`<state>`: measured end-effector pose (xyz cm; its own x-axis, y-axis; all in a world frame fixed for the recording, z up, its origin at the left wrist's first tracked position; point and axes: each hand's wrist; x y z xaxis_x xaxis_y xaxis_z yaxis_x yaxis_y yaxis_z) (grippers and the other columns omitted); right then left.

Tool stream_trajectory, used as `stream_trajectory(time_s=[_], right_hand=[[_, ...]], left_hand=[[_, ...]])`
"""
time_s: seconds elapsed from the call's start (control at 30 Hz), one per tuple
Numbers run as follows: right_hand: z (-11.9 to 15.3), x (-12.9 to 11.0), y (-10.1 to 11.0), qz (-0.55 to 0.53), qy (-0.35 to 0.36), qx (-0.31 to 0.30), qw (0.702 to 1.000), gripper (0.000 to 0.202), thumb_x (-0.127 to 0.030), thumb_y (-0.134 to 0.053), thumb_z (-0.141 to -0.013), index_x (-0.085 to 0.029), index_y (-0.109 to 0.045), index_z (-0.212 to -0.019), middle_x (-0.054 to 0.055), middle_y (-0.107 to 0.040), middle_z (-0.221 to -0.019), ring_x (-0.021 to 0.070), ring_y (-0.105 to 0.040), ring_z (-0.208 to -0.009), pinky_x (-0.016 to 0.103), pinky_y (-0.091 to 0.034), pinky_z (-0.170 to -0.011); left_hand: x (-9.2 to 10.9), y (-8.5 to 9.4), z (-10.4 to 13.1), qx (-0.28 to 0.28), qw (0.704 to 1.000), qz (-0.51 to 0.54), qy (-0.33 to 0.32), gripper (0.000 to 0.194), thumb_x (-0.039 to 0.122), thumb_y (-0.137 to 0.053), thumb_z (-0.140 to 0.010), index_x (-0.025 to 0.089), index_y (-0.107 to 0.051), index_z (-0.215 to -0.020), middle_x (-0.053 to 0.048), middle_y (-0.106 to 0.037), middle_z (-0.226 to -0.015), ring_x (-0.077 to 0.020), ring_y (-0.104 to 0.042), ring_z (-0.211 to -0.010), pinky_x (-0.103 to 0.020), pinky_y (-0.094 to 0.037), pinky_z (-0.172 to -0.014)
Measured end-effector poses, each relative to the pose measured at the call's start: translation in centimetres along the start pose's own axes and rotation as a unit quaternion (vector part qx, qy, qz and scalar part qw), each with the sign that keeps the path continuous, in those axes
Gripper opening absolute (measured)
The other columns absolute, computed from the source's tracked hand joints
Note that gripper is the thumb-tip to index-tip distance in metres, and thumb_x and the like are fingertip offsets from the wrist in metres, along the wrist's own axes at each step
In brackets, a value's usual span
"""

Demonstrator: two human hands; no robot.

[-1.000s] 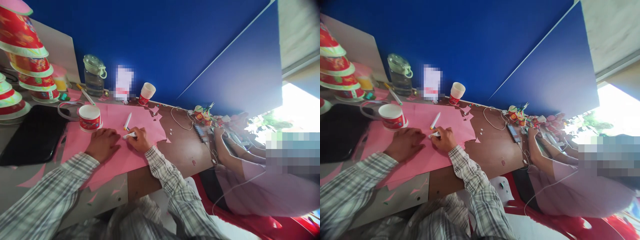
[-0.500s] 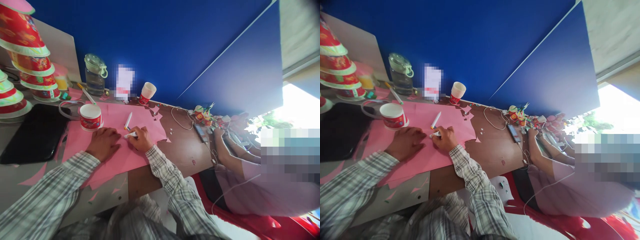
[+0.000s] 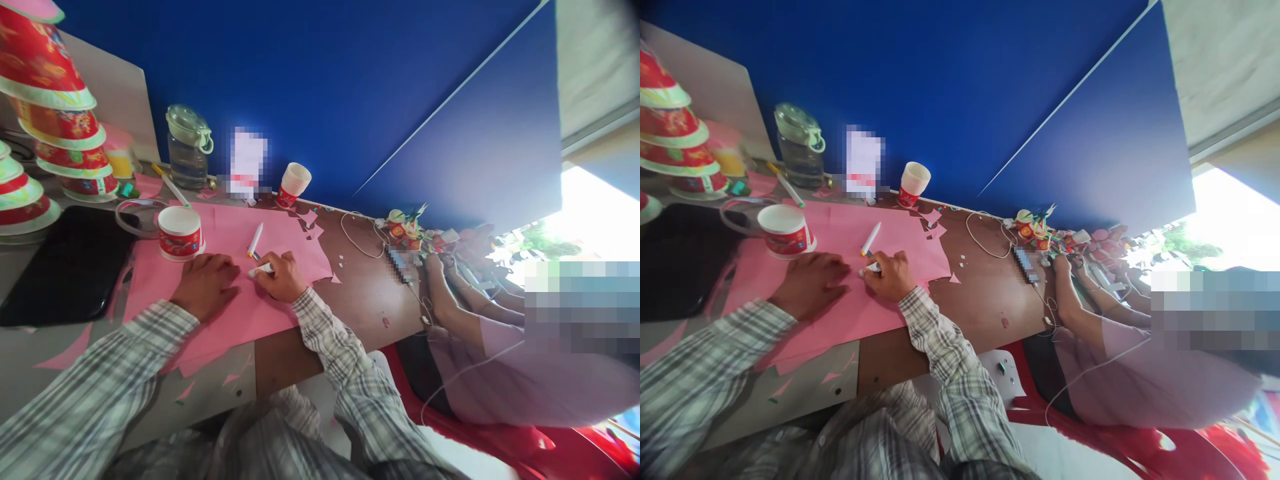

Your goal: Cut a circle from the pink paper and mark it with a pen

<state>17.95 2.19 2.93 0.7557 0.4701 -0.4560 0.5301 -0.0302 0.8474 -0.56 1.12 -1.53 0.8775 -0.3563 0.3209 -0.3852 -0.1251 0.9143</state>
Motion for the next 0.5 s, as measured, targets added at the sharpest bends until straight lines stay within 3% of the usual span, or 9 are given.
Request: stream_trajectory(time_s=[0.1, 0.23, 0.4, 0.5], right_hand=[[0.5, 0.4, 0.8, -0.049, -0.022, -0.007, 0.999, 0.012, -0.027, -0.056, -0.072, -0.016, -0.056, -0.077, -0.005, -0.05, -0.05, 0.0081, -0.044, -0.047, 0.028, -0.04, -0.072], [0.3, 0.5, 1.4, -0.15, -0.075, 0.043, 0.985, 0.018, -0.03, -0.047, -0.078, -0.015, -0.056, -0.083, -0.002, -0.052, -0.056, 0.0084, -0.044, -0.047, 0.022, -0.036, -0.053], [-0.4, 0.1, 0.1, -0.035, -0.018, 0.014, 0.999, 0.014, -0.027, -0.055, -0.073, -0.016, -0.057, -0.082, -0.004, -0.054, -0.054, 0.0083, -0.047, -0.052, 0.03, -0.04, -0.079], [0.0, 0.2, 0.3, -0.007, -0.018, -0.003, 1.0, 0.011, -0.025, -0.057, -0.071, -0.017, -0.057, -0.078, -0.006, -0.05, -0.05, 0.0077, -0.045, -0.049, 0.029, -0.04, -0.079]], left_hand=[[0.0, -0.1, 0.0, -0.003, 1.0, -0.001, -0.003, 0.041, 0.048, -0.057, -0.055, 0.031, -0.059, -0.093, -0.001, -0.053, -0.106, -0.0252, -0.039, -0.098, -0.044, -0.027, -0.08], [-0.1, -0.3, 0.1, 0.012, 1.0, 0.003, -0.004, 0.042, 0.048, -0.057, -0.056, 0.031, -0.059, -0.095, -0.001, -0.052, -0.109, -0.0249, -0.038, -0.099, -0.043, -0.026, -0.081], [0.1, 0.1, 0.1, -0.003, 1.0, 0.009, -0.003, 0.042, 0.047, -0.058, -0.055, 0.032, -0.059, -0.095, -0.001, -0.054, -0.107, -0.0246, -0.039, -0.098, -0.042, -0.027, -0.08], [0.2, 0.4, 0.0, -0.007, 1.0, 0.013, 0.002, 0.041, 0.046, -0.059, -0.055, 0.031, -0.059, -0.093, -0.001, -0.054, -0.106, -0.0246, -0.04, -0.098, -0.043, -0.027, -0.08]])
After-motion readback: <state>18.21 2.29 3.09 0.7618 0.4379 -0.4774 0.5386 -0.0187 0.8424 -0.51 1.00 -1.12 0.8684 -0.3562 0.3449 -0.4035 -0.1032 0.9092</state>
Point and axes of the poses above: each hand's wrist, its own z-axis away from the middle knuckle, its own y-axis out of the back of the hand, x = y × z
